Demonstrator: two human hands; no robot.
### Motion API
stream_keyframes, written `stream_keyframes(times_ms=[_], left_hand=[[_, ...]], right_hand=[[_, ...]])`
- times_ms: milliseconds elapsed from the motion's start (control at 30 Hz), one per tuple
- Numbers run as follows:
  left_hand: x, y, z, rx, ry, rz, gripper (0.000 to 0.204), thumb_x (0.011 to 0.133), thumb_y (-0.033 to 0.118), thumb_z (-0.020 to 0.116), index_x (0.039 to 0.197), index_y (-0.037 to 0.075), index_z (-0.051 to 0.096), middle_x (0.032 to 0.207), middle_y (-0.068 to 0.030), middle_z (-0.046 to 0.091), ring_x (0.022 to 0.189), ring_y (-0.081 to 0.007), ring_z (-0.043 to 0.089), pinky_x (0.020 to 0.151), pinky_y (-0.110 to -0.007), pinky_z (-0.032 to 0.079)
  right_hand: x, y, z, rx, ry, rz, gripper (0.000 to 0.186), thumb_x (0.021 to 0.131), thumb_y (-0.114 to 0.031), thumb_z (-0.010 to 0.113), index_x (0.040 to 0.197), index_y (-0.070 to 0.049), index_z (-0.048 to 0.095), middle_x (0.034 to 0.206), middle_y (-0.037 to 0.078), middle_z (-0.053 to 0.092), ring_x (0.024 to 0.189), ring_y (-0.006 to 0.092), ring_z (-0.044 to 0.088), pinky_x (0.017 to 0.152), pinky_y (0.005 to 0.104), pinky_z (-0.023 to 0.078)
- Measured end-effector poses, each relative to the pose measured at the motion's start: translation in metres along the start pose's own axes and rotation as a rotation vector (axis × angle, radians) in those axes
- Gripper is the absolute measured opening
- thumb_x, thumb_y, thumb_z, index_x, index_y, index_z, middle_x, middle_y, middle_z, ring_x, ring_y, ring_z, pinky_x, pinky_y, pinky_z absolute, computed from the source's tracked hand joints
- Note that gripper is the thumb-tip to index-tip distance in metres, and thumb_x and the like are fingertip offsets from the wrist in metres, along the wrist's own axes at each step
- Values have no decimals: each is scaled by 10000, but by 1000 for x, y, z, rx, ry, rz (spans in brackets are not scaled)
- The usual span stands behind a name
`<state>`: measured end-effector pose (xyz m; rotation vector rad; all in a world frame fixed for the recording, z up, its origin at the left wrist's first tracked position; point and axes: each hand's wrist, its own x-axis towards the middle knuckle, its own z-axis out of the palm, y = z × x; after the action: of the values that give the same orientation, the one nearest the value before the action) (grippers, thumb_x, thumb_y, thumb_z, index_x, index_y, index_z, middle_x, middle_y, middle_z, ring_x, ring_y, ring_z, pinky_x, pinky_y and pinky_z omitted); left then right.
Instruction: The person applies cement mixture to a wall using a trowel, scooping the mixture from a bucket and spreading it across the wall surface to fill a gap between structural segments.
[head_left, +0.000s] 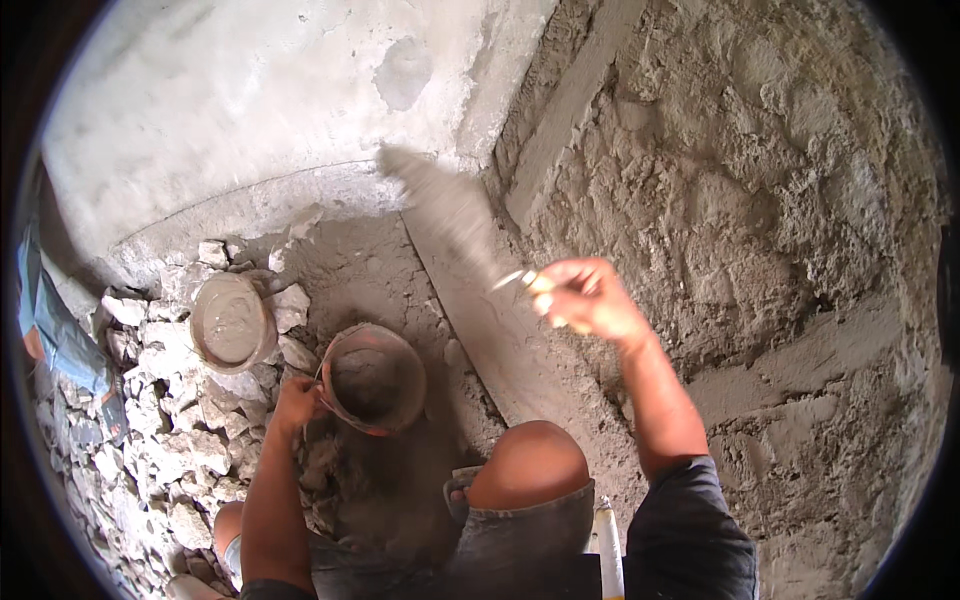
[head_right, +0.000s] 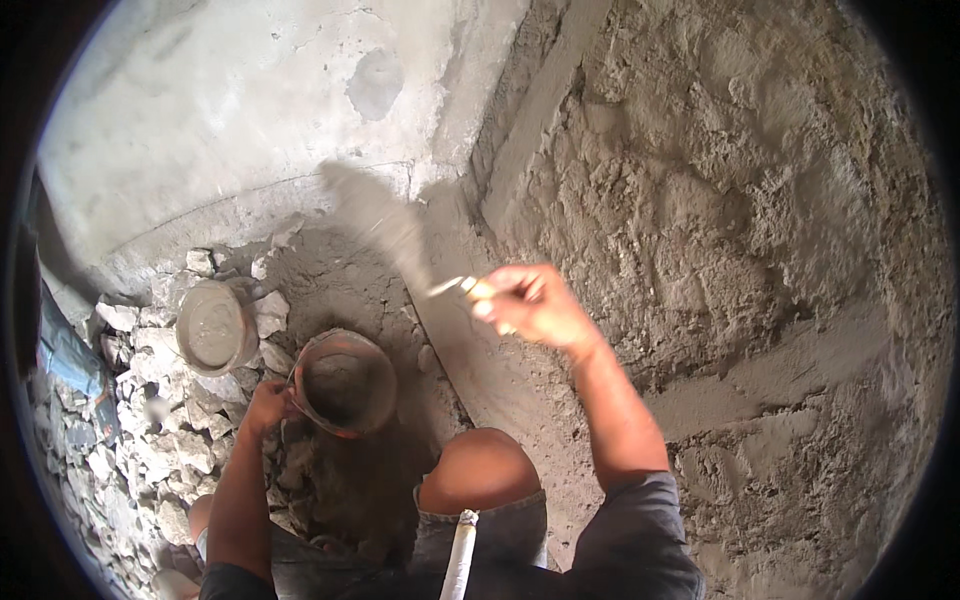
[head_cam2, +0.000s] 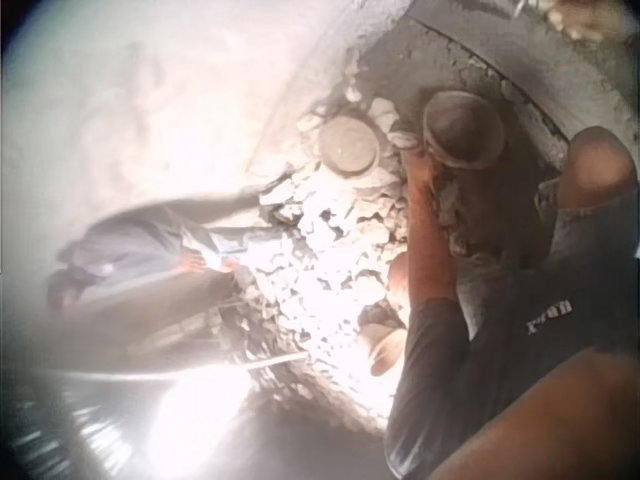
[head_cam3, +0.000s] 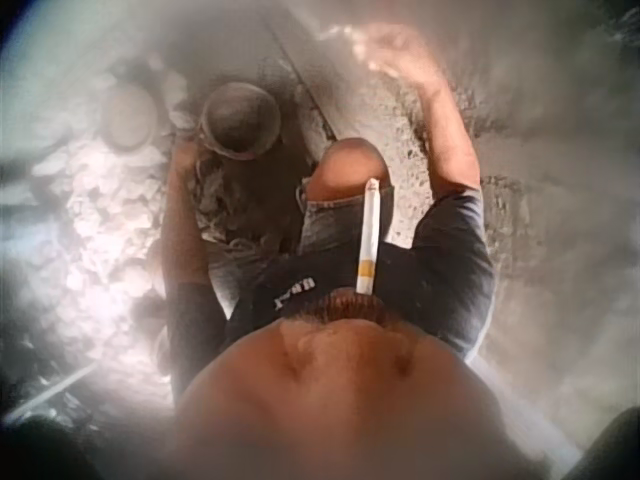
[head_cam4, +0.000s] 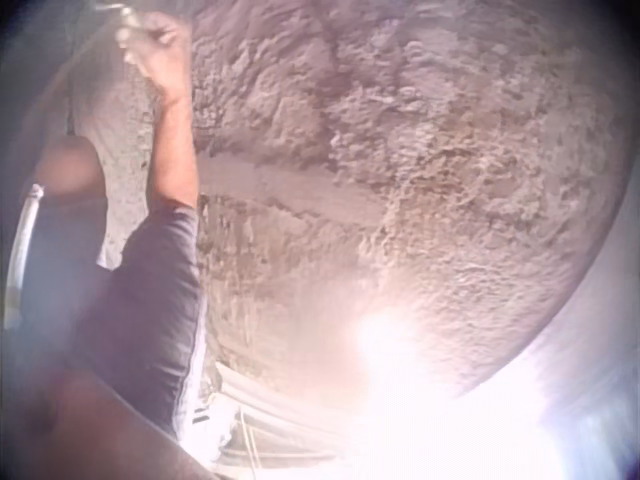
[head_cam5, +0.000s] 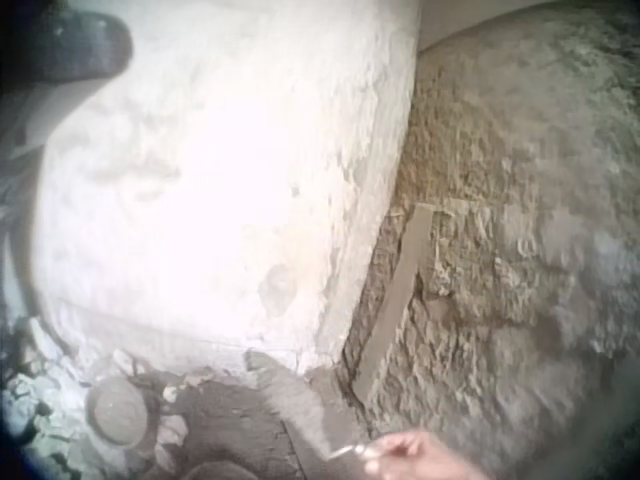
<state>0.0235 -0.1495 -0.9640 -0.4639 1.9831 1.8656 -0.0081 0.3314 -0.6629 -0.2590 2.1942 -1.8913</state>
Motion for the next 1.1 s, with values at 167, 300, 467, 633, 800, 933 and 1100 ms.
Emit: stream_keyframes(times_ms=[167, 300, 467, 633, 800, 933, 1100], left_hand=[[-2, 2, 2, 95, -22, 20, 189, 1004, 86, 607, 989, -73, 709, 808, -124, 719, 658, -195, 691, 558, -335, 553], [5, 6, 11, 136, -24, 24, 206, 1006, 97, 606, 977, -76, 715, 789, -122, 718, 618, -181, 669, 527, -320, 515], [2, 22, 18, 57, -30, 42, 226, 998, 111, 612, 933, -77, 721, 747, -119, 710, 614, -172, 667, 533, -320, 510], [6, 24, 11, 370, 50, 193, 218, 936, 121, 630, 922, -79, 715, 749, -161, 702, 636, -227, 682, 582, -396, 531], [3, 17, 22, 667, 47, 350, 275, 839, 195, 627, 799, -66, 702, 769, -267, 695, 728, -382, 721, 704, -496, 540], [-12, 9, 13, 523, 47, 296, 247, 906, 173, 630, 886, -53, 728, 755, -183, 721, 729, -280, 723, 689, -426, 540], [-32, 31, 25, 513, -1, 220, 225, 900, 140, 598, 924, -35, 739, 804, -197, 732, 796, -291, 741, 786, -419, 554]], right_hand=[[11, -70, -121, -258, 512, 240, 174, 949, -89, 703, 1116, -40, 714, 840, 117, 726, 612, 116, 644, 474, 213, 510], [-52, -156, -181, -664, 733, 17, 207, 975, -207, 694, 1035, -11, 661, 789, 50, 675, 569, 78, 578, 440, 228, 457], [-96, -168, -138, -910, 582, 223, 190, 982, -264, 707, 932, -83, 680, 661, 2, 601, 513, 51, 484, 407, 241, 376], [-61, -34, -53, -1195, 320, 212, 274, 954, -294, 722, 879, -30, 715, 698, 84, 675, 619, 181, 639, 553, 363, 498], [-9, 102, 75, -1583, -102, 157, 154, 908, -255, 730, 997, -137, 770, 993, 134, 749, 924, 286, 742, 793, 424, 577], [48, 166, 141, -1747, -302, -144, 207, 934, -226, 650, 954, -73, 788, 1027, 149, 763, 991, 302, 753, 821, 435, 600], [74, 211, 160, -1881, -668, -215, 223, 944, -186, 610, 1074, -206, 790, 1048, 93, 735, 980, 265, 723, 797, 421, 584]])
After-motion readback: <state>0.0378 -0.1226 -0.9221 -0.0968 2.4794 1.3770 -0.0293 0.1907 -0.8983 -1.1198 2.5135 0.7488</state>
